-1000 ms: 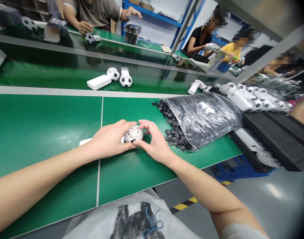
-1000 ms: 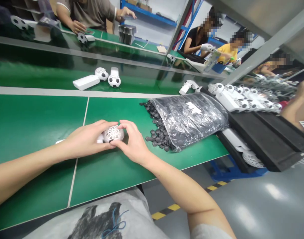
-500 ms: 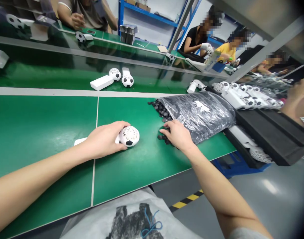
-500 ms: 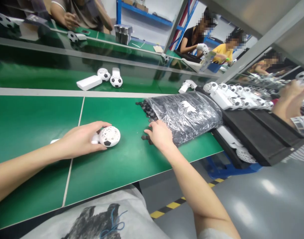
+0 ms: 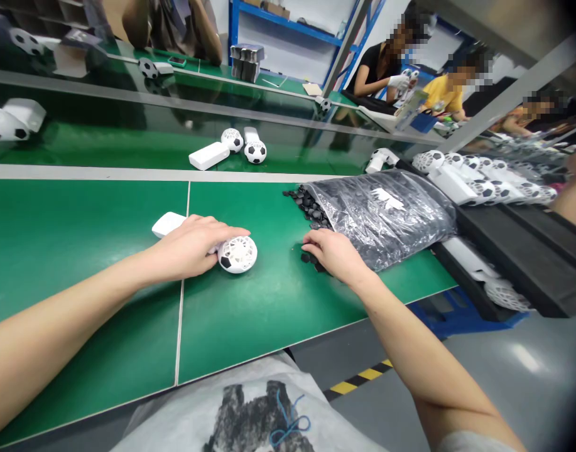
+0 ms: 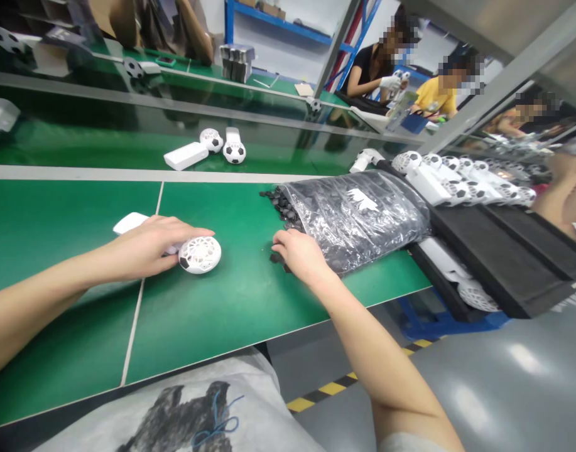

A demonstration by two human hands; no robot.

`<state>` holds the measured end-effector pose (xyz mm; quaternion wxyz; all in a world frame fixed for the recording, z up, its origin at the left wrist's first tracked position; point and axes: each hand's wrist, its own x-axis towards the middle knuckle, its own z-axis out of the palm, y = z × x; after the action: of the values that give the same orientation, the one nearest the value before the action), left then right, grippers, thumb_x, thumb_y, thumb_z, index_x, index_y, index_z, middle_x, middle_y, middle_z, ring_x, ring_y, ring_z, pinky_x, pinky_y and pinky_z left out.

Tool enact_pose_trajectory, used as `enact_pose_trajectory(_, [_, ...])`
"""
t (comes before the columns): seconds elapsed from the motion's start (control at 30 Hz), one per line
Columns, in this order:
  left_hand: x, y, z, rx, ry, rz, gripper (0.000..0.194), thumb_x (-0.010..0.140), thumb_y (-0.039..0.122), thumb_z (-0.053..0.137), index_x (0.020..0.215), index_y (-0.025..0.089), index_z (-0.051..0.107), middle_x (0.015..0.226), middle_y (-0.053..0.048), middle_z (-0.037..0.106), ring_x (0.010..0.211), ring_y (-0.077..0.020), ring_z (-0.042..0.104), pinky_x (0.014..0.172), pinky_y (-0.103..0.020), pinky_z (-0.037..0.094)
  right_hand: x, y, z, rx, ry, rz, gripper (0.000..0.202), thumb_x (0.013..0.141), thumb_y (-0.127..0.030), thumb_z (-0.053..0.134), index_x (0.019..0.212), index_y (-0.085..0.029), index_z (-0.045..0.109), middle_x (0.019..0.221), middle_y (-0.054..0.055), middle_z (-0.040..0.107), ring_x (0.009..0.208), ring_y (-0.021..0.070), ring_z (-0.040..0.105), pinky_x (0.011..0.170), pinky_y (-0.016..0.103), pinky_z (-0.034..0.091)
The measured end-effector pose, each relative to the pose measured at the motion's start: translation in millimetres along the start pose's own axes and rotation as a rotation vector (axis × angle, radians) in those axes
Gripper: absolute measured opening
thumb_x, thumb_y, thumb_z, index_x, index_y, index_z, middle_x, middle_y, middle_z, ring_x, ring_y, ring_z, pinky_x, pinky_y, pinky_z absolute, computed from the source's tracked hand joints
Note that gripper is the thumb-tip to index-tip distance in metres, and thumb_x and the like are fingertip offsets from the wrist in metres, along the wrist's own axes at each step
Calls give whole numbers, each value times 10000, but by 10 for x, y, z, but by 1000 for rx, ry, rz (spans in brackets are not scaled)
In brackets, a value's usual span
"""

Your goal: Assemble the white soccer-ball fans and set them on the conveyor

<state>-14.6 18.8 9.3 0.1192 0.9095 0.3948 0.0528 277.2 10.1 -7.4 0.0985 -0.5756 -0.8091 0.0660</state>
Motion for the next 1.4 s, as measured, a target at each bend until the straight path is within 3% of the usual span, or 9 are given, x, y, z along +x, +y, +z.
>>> enact_pose_trajectory(0.13, [7, 10, -6, 12, -8, -13, 566, 737, 142, 402, 1276, 308, 446, 1116, -14, 613, 992, -221, 517, 826, -349, 372, -35, -39, 49, 436, -87, 71, 105, 849, -276, 542, 813, -199, 603, 661, -5, 630, 623, 151, 616, 595, 261, 474])
enact_pose_trajectory(0.2, [9, 14, -3, 23, -14, -27, 573, 729, 143, 397, 1274, 313, 447, 1105, -12, 619, 987, -225, 519, 825, -353, 373, -34, -113, 99, 562, -121, 12, 125, 854, -292, 535, 858, -200, 619, 705, 1, 644, 668, 151, 631, 610, 259, 491])
enact_pose_trajectory(0.3, [9, 7, 12, 24, -12, -38, 580, 725, 145, 391, 1275, 320, 444, 1119, -4, 616, 999, -226, 517, 833, -353, 371, -5, -195, 131, 397, 96, -102, 114, 829, -212, 568, 903, -200, 654, 902, 47, 631, 849, 174, 603, 769, 306, 472])
enact_pose_trajectory(0.4, [8, -1, 23, 18, 1, -27, 585, 722, 139, 394, 1276, 319, 445, 1136, 0, 610, 1012, -222, 514, 839, -348, 367, 11, -199, 87, 307, 259, -102, 101, 829, -176, 569, 870, -196, 659, 846, 37, 616, 793, 161, 578, 742, 293, 456])
enact_pose_trajectory(0.53, [6, 18, 9, 16, 10, -30, 568, 736, 137, 383, 1273, 309, 454, 1129, -6, 611, 1008, -223, 512, 835, -354, 368, 9, -205, 55, 337, 179, -103, 67, 813, -174, 606, 784, -194, 663, 728, -2, 608, 676, 128, 554, 678, 251, 446])
enact_pose_trajectory(0.73, [-51, 57, 13, -6, 32, -72, 574, 736, 178, 426, 1295, 307, 436, 1231, -30, 529, 1096, -254, 444, 907, -386, 337, 38, -327, 160, 247, -16, -105, 113, 785, -219, 660, 889, -176, 672, 829, 32, 631, 711, 140, 589, 701, 263, 470])
enact_pose_trajectory(0.93, [-55, 144, 79, -52, 62, -112, 699, 696, 551, 582, 1302, 240, 425, 1154, -86, 531, 1100, -290, 420, 970, -448, 287, -45, -460, 200, -198, -20, -268, 197, 869, -98, 458, 891, -105, 654, 825, 143, 633, 795, 257, 576, 697, 362, 448])
enact_pose_trajectory(1.17, [-27, 202, 83, -79, 93, -128, 658, 695, 588, 580, 1234, 219, 495, 1120, -86, 557, 1079, -283, 443, 997, -479, 255, -46, -728, 114, 610, 50, -282, 92, 845, -143, 564, 845, -207, 630, 859, -7, 646, 834, 134, 592, 792, 266, 454])
enact_pose_trajectory(1.4, [-19, 259, 90, -110, 145, -165, 591, 714, 572, 553, 1177, 204, 540, 1106, -78, 588, 1083, -282, 455, 1005, -480, 251, 107, -762, 302, 875, 77, -237, 69, 743, -146, 686, 751, -192, 635, 835, -3, 532, 866, 141, 532, 787, 283, 443])
